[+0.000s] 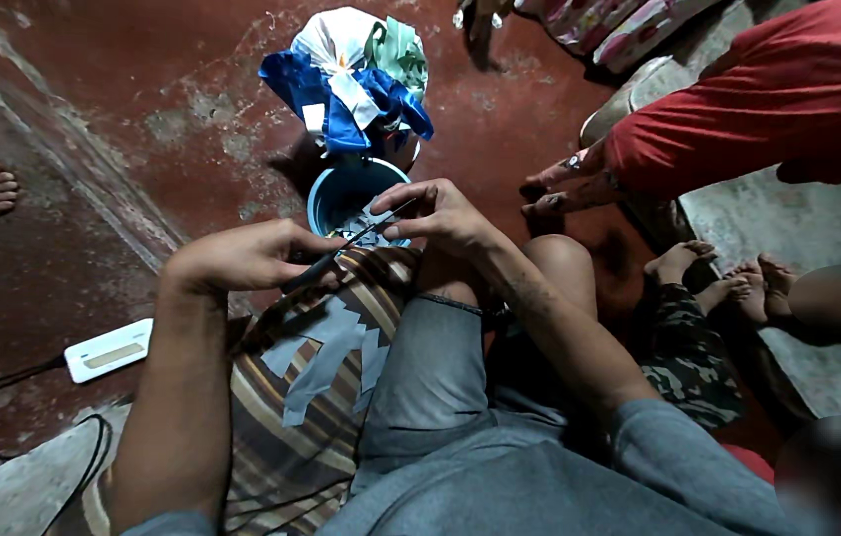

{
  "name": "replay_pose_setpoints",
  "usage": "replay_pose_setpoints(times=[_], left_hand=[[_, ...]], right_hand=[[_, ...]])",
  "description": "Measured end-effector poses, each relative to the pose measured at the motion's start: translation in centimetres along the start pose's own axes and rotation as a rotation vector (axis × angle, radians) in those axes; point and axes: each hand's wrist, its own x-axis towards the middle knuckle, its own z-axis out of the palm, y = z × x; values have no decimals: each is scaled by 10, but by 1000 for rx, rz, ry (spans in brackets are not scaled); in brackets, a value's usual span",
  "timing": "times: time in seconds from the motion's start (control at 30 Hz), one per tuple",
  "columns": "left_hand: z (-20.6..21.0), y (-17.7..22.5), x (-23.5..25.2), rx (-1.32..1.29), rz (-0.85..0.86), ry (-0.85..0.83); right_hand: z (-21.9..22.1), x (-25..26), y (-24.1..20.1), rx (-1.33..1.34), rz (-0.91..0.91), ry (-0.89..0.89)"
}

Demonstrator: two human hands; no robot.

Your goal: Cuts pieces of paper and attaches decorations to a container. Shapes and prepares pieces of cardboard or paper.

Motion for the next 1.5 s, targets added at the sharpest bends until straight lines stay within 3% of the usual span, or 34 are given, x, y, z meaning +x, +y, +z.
replay_pose_setpoints(times=[0.6, 0.8, 0.93, 1.0, 1.1, 1.2, 1.27, 1.4, 1.5], left_hand=[[3, -4, 9, -13, 119, -30], [-1, -3, 0, -123, 225, 24], [-16, -5, -17, -53, 210, 254], [-17, -1, -19, -46, 136, 411], [-16, 1, -14, -86, 25, 557], [-17, -2, -13, -36, 3, 558], [-18, -3, -14, -35, -3, 550], [-20, -3, -18, -50, 4, 564], [-19, 0, -19, -31, -3, 570]], right_hand=[[4, 0, -1, 120, 58, -62], [1, 5, 1, -28, 45, -104], [-44, 35, -6, -366, 127, -113], [-71, 59, 17, -452, 230, -125], [-105, 88, 86, -525, 365, -112], [-122, 96, 139, -641, 463, -136], [-128, 92, 150, -736, 542, -161], [-130, 86, 117, -911, 589, -160], [-109, 75, 58, -974, 460, -140]])
